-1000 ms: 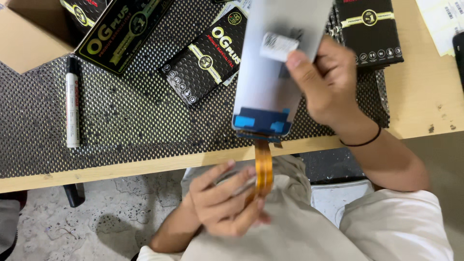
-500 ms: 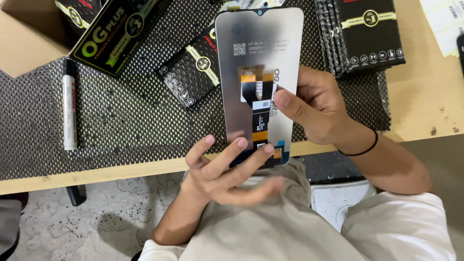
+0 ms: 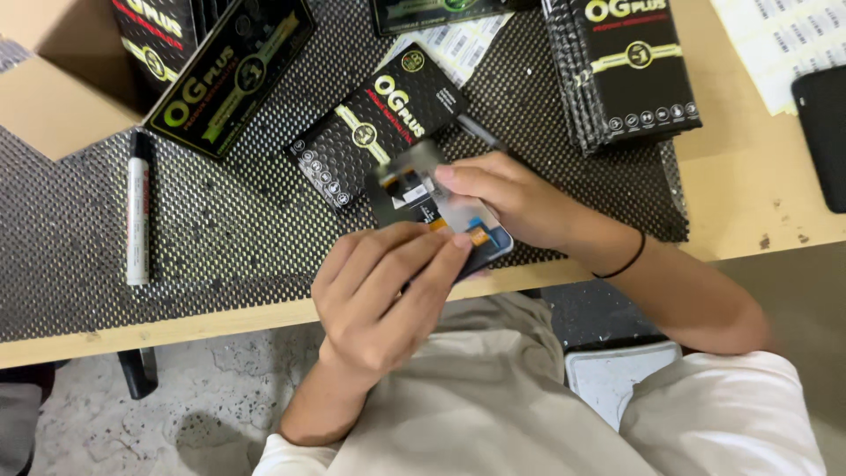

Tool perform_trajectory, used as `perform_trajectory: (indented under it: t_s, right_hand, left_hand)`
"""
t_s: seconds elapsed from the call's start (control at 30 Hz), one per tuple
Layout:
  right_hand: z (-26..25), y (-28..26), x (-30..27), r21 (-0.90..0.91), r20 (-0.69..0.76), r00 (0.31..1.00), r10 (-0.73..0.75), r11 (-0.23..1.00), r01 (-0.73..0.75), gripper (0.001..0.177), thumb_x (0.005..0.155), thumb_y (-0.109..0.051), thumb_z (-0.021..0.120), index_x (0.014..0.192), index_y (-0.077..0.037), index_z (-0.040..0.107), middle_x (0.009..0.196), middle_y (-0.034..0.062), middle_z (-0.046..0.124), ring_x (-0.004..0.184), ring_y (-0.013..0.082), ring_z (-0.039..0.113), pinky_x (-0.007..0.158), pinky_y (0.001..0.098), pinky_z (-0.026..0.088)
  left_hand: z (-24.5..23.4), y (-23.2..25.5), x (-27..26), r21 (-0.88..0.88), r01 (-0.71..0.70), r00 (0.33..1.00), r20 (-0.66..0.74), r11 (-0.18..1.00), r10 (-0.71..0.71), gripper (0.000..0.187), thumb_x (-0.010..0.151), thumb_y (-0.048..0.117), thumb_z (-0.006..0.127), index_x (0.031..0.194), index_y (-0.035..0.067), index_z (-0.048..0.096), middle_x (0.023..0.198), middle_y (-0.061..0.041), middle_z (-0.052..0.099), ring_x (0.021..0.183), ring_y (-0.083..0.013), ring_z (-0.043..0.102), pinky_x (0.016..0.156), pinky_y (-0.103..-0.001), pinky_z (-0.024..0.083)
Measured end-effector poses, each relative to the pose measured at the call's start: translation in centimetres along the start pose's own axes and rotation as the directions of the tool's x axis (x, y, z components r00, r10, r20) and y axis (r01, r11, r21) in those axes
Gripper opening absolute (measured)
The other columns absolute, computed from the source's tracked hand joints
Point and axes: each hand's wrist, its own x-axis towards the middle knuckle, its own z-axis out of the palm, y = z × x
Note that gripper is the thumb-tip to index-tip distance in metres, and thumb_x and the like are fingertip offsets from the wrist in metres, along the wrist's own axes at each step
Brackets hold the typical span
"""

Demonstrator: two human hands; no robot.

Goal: The person places smartphone screens into protective plastic sleeves and then into boxes, handling multiple units individually.

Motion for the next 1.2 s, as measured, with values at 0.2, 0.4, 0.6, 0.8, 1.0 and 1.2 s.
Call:
perform_trajectory:
  t_s: [0.2,0.4,0.6,0.8,1.0,1.2]
  right_hand:
    - [-0.4,0.4,0.3,-0.218,-0.020,0.994,-0.109,0.971,0.102,0.041,0.104,-0.030,0.048,0.065,-0.018,0.041,0.063,-0.0060,0.039,0.061,0.0053,0.038,0.059,0.0311,0.033]
    - [1.0,-1.8,-0.2,-0.493,-0.040,0.809,-0.586,0.716,0.495,0.065,0.110,-0.040,0.028,0.158,0.004,0.028,0.150,0.0325,0.049,0.128,0.0426,0.061,0.102,0.0503,0.054]
    - [-1.2,-0.1,1.6,-0.461,-0.181,0.641,-0.746,0.640,0.615,0.050,0.104,0.006,0.051,0.153,0.003,0.038,0.123,0.0308,0.062,0.102,0.0404,0.073,0.087,0.0481,0.066]
    - [-1.9,-2.2,0.7,-0.386,-0.442,0.617,-0.652,0.758,0.525,0.018,0.101,0.001,0.068,0.115,0.011,0.069,0.087,0.0208,0.072,0.075,0.0248,0.077,0.068,0.0298,0.068]
    - [-3.8,-1.4,1.3,-0.977,-0.033,0.285,-0.958,0.092,0.194,0.005,0.094,-0.004,0.080,0.098,-0.003,0.080,0.083,0.0056,0.055,0.065,0.0190,0.060,0.054,0.0303,0.056]
    - [2.8,-0.9,-1.9,-0.904,0.295,0.424,-0.856,-0.106,0.415,0.006,0.089,-0.010,0.072,0.086,-0.006,0.074,0.058,0.0058,0.049,0.044,0.0234,0.051,0.043,0.0341,0.047]
  left_hand:
    - [-1.5,2.4,0.4,0.156,0.102,0.973,0.190,0.983,-0.131,0.022,0.106,0.011,0.055,0.111,0.003,0.075,0.111,-0.014,0.077,0.099,-0.0298,0.078,0.077,-0.038,0.057]
    - [2.6,-1.2,-2.8,0.012,0.213,0.955,-0.211,0.977,-0.206,0.029,0.102,-0.004,0.051,0.121,-0.004,0.073,0.111,-0.024,0.075,0.100,-0.0425,0.076,0.081,-0.044,0.062]
    - [4.8,-2.6,-9.6,-0.427,0.646,0.518,-0.364,0.633,-0.774,0.026,0.100,0.000,0.063,0.124,-0.007,0.063,0.108,-0.022,0.072,0.098,-0.0250,0.071,0.084,-0.040,0.061]
    - [5.8,-3.3,-10.6,-0.676,0.639,0.441,-0.067,0.366,-0.895,0.034,0.101,-0.001,0.057,0.135,-0.001,0.054,0.103,-0.016,0.072,0.093,-0.0173,0.067,0.080,-0.038,0.064]
    - [5.9,-2.2,-10.1,-0.822,0.544,0.566,0.209,0.171,-0.797,0.063,0.084,-0.014,0.072,0.142,-0.002,0.050,0.113,-0.021,0.072,0.102,-0.0215,0.067,0.083,-0.040,0.064]
    - [6.0,-3.0,-10.5,-0.849,0.514,0.522,0.198,0.122,-0.829,0.052,0.085,-0.012,0.073,0.133,-0.005,0.058,0.106,-0.022,0.074,0.096,-0.0222,0.071,0.077,-0.039,0.067]
